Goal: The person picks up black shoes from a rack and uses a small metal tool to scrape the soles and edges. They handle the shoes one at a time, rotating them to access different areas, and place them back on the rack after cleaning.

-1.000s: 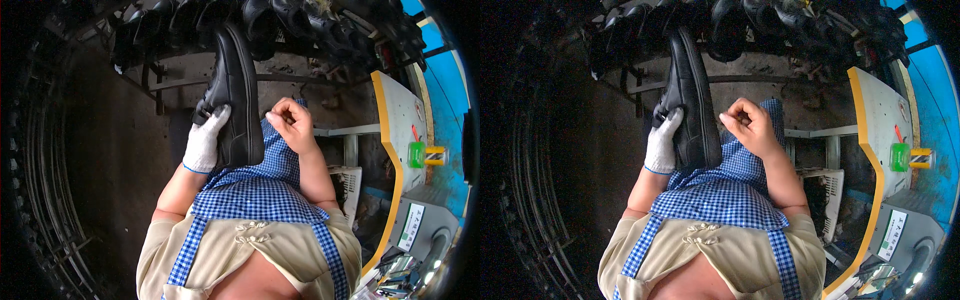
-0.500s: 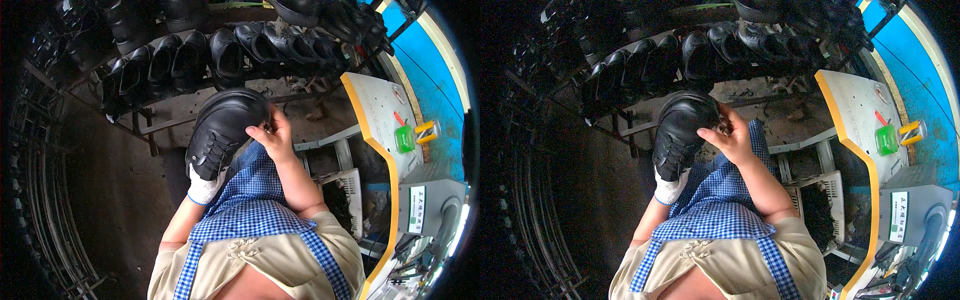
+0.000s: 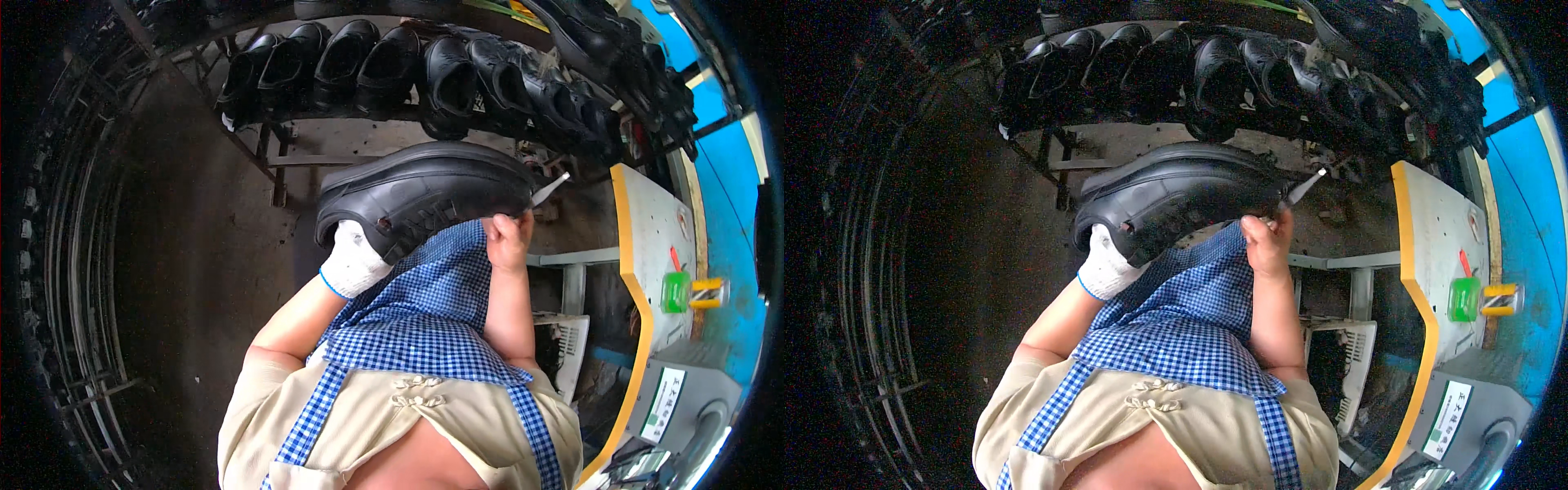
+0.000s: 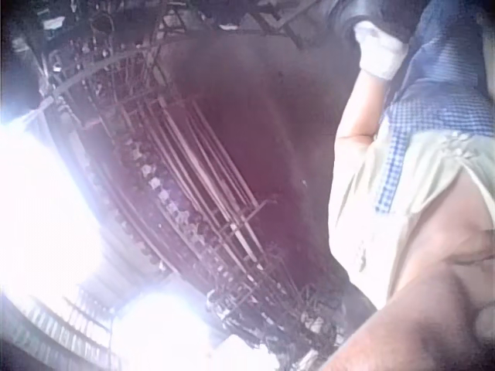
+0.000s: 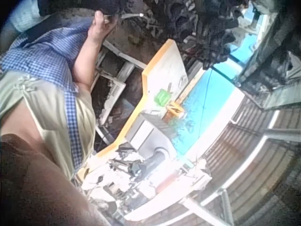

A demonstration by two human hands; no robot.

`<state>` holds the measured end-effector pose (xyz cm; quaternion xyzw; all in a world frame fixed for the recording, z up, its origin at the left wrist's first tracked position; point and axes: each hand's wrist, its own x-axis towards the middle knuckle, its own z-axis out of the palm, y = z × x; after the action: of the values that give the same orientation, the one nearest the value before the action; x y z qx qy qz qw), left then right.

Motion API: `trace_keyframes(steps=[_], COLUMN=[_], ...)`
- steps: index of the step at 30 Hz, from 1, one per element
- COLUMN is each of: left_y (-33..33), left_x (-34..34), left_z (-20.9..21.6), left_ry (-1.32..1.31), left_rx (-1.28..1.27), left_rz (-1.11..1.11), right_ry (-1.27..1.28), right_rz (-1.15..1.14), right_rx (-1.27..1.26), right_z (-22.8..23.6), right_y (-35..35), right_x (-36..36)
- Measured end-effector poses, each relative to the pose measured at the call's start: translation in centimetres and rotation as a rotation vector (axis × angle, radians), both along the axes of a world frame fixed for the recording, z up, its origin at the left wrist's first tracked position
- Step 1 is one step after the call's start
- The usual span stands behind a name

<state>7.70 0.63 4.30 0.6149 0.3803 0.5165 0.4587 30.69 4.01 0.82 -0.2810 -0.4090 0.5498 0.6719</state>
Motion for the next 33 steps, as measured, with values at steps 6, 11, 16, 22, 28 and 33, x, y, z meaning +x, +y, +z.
trace_keyframes(steps=[6,11,16,22,28,33], left_y=[-0.3,0.0,1.4,0.6,0.4,0.3], left_x=[-3.2,-7.3,-3.3,-4.0,-3.6,-3.3], left_z=[0.4,0.5,2.9,1.8,2.1,2.3], left_ry=[0.543,0.300,-0.196,-0.290,-0.271,-0.268], left_rx=[0.353,-0.144,-0.020,-0.220,-0.237,-0.255], left_rz=[-0.316,-0.335,-0.036,-0.131,-0.113,-0.135], right_ry=[-0.147,-0.482,-0.692,-0.770,-1.099,-1.381], right_rz=[-0.263,-0.108,0.083,0.241,0.186,0.057], right_rx=[0.069,0.103,0.338,0.289,0.572,0.675], right_z=[2.7,4.8,4.3,5.2,10.2,12.3], right_y=[0.9,-0.1,-0.7,-0.6,-1.4,-2.1], right_x=[-1.5,-2.3,-5.1,-3.9,-2.4,-2.7])
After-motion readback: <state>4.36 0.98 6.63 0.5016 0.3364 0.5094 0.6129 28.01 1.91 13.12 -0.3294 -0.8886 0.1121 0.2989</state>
